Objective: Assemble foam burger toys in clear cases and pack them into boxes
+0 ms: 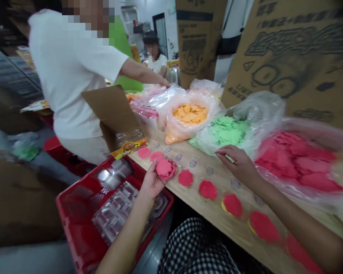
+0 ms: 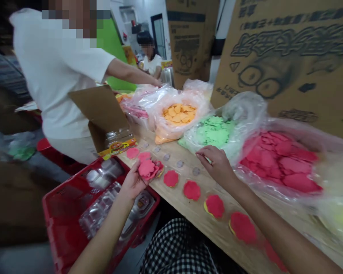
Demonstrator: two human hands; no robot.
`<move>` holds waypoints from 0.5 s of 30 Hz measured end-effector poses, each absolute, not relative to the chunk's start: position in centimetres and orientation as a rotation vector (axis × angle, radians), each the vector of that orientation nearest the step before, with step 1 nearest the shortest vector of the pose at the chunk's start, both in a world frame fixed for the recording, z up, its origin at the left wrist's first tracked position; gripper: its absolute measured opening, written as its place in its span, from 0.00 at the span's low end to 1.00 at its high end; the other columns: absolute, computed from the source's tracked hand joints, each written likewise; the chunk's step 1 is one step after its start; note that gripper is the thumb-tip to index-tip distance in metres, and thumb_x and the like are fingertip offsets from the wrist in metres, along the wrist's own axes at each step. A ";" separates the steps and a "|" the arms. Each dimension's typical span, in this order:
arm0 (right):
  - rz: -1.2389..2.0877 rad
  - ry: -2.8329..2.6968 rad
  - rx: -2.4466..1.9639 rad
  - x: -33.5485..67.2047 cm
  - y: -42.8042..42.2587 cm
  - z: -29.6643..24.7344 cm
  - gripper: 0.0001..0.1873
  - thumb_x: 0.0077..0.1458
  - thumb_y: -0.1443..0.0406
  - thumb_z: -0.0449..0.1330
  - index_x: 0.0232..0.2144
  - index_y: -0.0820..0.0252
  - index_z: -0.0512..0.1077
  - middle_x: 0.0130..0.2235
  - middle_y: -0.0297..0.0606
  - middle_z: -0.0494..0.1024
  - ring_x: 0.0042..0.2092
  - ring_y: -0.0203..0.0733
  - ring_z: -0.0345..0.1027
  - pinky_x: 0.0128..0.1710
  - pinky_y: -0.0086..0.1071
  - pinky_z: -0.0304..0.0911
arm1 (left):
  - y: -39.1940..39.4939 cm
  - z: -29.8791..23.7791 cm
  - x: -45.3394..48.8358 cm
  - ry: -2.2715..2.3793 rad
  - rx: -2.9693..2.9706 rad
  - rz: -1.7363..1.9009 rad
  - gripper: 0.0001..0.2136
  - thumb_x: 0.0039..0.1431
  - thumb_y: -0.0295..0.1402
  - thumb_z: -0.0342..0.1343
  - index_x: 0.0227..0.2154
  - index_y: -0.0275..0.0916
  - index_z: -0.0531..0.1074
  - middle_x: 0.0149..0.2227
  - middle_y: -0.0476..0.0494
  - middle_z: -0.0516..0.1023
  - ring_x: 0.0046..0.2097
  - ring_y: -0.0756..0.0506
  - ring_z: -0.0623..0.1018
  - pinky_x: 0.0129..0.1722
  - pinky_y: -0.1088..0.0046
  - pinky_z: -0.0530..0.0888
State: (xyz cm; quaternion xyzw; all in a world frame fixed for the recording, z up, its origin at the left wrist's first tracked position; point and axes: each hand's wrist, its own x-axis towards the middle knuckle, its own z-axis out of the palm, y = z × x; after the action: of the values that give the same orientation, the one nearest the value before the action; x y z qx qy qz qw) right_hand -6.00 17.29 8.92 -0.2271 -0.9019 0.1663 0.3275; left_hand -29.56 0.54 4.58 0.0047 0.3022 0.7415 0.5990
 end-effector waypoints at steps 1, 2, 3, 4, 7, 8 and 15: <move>0.448 -2.337 -0.635 -4.3 17.0 9.1 0.10 0.57 0.63 0.50 0.33 0.58 0.70 0.35 0.39 0.72 0.39 0.41 0.65 0.38 0.34 0.56 | 1.4 5.0 -28.8 0.695 0.037 1.694 0.17 0.58 0.38 0.46 0.45 0.33 0.66 0.42 0.35 0.74 0.46 0.40 0.73 0.45 0.55 0.70; 0.458 -2.318 -0.673 -2.5 16.6 9.3 0.10 0.57 0.63 0.50 0.33 0.58 0.70 0.35 0.39 0.72 0.38 0.41 0.65 0.37 0.34 0.57 | 2.3 5.4 -27.9 0.687 0.063 1.662 0.16 0.58 0.38 0.46 0.45 0.34 0.65 0.42 0.36 0.74 0.46 0.40 0.73 0.45 0.55 0.69; 0.466 -2.302 -0.710 -0.8 16.1 9.3 0.10 0.58 0.63 0.50 0.33 0.58 0.70 0.34 0.39 0.72 0.38 0.41 0.65 0.37 0.34 0.58 | 3.3 5.7 -26.9 0.680 0.090 1.624 0.15 0.58 0.37 0.46 0.45 0.35 0.65 0.42 0.36 0.73 0.46 0.40 0.73 0.46 0.54 0.69; 0.470 -2.292 -0.746 0.9 15.5 9.4 0.10 0.58 0.63 0.50 0.33 0.58 0.70 0.34 0.39 0.72 0.38 0.41 0.65 0.37 0.34 0.58 | 4.4 6.1 -25.8 0.670 0.116 1.578 0.15 0.58 0.36 0.46 0.45 0.35 0.65 0.43 0.36 0.73 0.46 0.40 0.73 0.46 0.54 0.69; 0.440 -2.268 -0.857 5.9 13.7 9.2 0.10 0.58 0.63 0.49 0.34 0.57 0.70 0.35 0.39 0.72 0.39 0.42 0.65 0.38 0.35 0.59 | 8.2 7.6 -21.5 0.621 0.198 1.412 0.15 0.57 0.37 0.47 0.45 0.34 0.65 0.43 0.36 0.73 0.44 0.41 0.74 0.45 0.54 0.69; 0.422 -2.253 -0.895 7.4 13.1 9.2 0.10 0.58 0.63 0.49 0.34 0.56 0.70 0.35 0.39 0.72 0.40 0.43 0.65 0.39 0.35 0.60 | 9.6 8.1 -19.8 0.600 0.230 1.354 0.15 0.57 0.37 0.47 0.45 0.34 0.65 0.43 0.37 0.73 0.43 0.41 0.74 0.45 0.55 0.69; 0.298 -2.121 -1.067 16.2 10.9 7.3 0.12 0.55 0.58 0.51 0.35 0.53 0.72 0.38 0.38 0.74 0.42 0.45 0.66 0.41 0.39 0.63 | 20.3 11.4 -4.8 0.641 0.598 1.185 0.17 0.56 0.41 0.47 0.40 0.33 0.68 0.42 0.35 0.73 0.43 0.41 0.73 0.45 0.57 0.69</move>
State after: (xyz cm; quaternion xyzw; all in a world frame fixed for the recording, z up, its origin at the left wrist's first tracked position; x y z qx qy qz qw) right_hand 16.20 10.95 7.28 -0.4149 -0.8249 0.1160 0.3659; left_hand -4.82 20.28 11.38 0.2725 0.2924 0.5404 0.7404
